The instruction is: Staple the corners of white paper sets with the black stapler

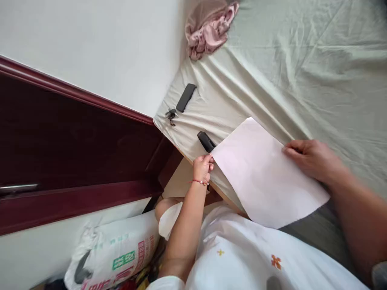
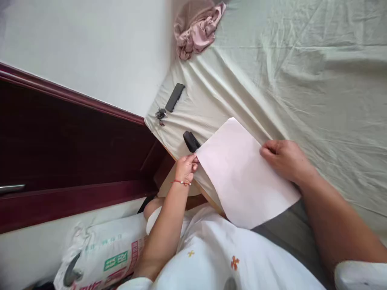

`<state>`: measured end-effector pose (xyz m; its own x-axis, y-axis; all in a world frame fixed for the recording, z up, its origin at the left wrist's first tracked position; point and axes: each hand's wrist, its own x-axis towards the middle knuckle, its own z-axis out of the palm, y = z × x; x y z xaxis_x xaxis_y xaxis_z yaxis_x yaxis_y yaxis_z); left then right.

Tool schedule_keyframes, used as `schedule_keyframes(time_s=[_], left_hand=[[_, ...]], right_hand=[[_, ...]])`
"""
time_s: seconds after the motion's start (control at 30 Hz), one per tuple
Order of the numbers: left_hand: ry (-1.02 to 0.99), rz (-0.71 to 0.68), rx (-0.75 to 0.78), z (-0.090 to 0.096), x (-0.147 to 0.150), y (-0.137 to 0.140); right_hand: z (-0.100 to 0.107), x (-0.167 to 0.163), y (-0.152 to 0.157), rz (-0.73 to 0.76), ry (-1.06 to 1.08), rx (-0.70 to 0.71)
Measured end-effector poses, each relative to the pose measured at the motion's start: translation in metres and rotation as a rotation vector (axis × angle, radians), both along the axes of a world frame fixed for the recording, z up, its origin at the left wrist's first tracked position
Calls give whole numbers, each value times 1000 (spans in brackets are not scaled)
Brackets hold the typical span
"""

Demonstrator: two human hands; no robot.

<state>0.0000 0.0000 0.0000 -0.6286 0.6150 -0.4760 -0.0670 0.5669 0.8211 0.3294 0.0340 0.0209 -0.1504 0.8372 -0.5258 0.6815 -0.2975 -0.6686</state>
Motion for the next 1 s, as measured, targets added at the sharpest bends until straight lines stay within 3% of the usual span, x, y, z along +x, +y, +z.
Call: schedule_keyframes(time_s=[0.17, 0.3, 0.47, 0.6, 1.0], left_hand=[[145, -72, 76, -9, -8, -6], [593, -101, 263, -13, -20, -9], [992, -431, 445, -12, -26, -15], [1045, -572, 465, -16, -28, -15], [1021, -574, 491, -19, -33, -17]], right_hand=[[0, -2, -1, -34, 30, -17], [-1, -3, -2, -58, 34, -16], [-3, -3, -2, -69, 27, -26], [-3, -3, -2, -82, 12, -17], [-6, -3, -7, -114, 99, -20]])
